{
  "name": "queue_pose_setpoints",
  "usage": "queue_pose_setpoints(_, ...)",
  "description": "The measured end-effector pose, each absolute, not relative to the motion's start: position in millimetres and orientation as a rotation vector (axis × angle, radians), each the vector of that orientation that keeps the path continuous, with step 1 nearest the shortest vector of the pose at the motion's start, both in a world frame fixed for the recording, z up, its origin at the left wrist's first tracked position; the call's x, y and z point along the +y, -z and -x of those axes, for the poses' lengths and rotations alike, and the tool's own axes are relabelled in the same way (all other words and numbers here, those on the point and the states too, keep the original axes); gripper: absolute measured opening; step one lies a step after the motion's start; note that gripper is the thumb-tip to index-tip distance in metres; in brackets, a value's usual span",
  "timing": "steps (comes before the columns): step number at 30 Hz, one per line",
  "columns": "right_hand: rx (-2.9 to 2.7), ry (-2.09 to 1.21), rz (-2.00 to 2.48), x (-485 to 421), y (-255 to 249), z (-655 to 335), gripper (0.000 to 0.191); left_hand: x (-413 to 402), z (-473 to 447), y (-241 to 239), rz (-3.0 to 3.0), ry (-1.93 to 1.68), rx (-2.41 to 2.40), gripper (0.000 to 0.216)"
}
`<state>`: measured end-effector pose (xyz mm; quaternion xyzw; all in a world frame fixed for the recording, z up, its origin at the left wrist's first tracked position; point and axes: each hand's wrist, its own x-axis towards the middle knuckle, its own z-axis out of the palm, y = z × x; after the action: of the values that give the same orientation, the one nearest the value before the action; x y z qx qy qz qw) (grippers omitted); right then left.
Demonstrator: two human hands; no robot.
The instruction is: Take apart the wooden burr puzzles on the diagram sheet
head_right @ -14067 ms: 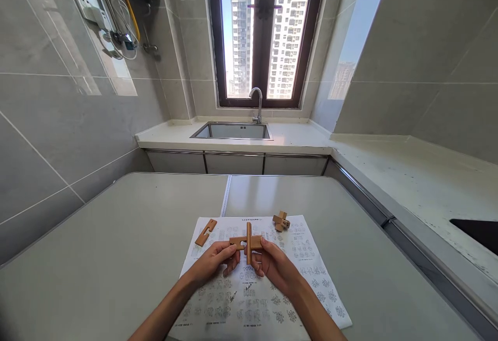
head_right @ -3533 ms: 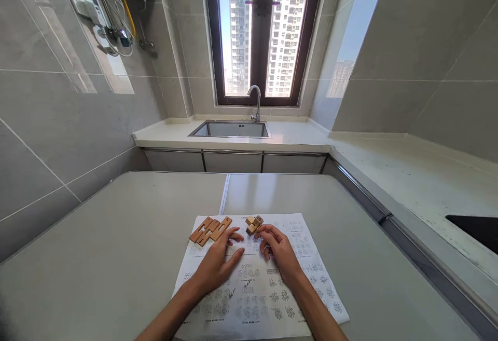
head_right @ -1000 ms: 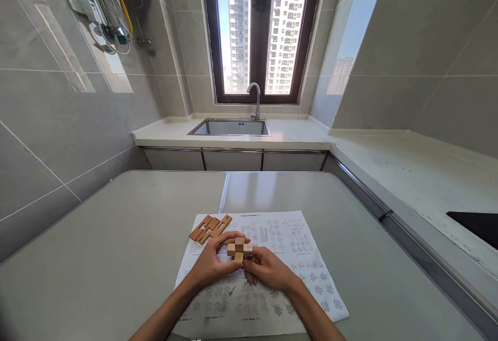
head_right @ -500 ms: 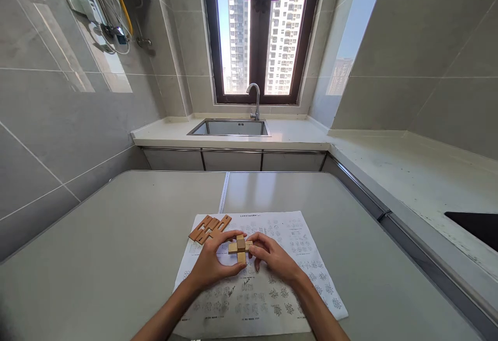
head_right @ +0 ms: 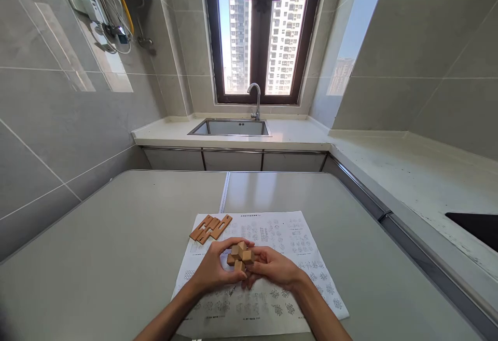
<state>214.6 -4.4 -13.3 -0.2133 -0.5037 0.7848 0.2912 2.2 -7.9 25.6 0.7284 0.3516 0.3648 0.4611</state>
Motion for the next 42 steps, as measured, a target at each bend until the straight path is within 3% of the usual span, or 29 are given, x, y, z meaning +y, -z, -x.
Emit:
queue_pose_setpoints(14,-1.578,-1.720,0.757,-7.6,10.7,-208.0,0.032,-9.2,-0.7,-26.9,-1.888,-0.959,0.960,0.042)
queue_pose_setpoints(23,-1.504,-1.624,0.834,-14.3,0.9,-198.4,0.026,-6.3,-0.1,-21.6,-1.917,-1.029,1.024,0.041)
queue_pose_setpoints(30,-1.477,-1.249,1.081,-11.2,15.8,-195.1,0.020,-4.5,-4.3,-11.6,-1.949,-1.159,1.137,0.048)
queue_pose_setpoints(42,-1.542,-1.241,0.989,-9.1,12.9,-199.9,0.015,-2.9,-2.1,-12.7,-1.986,-1.125,1.142,0.048)
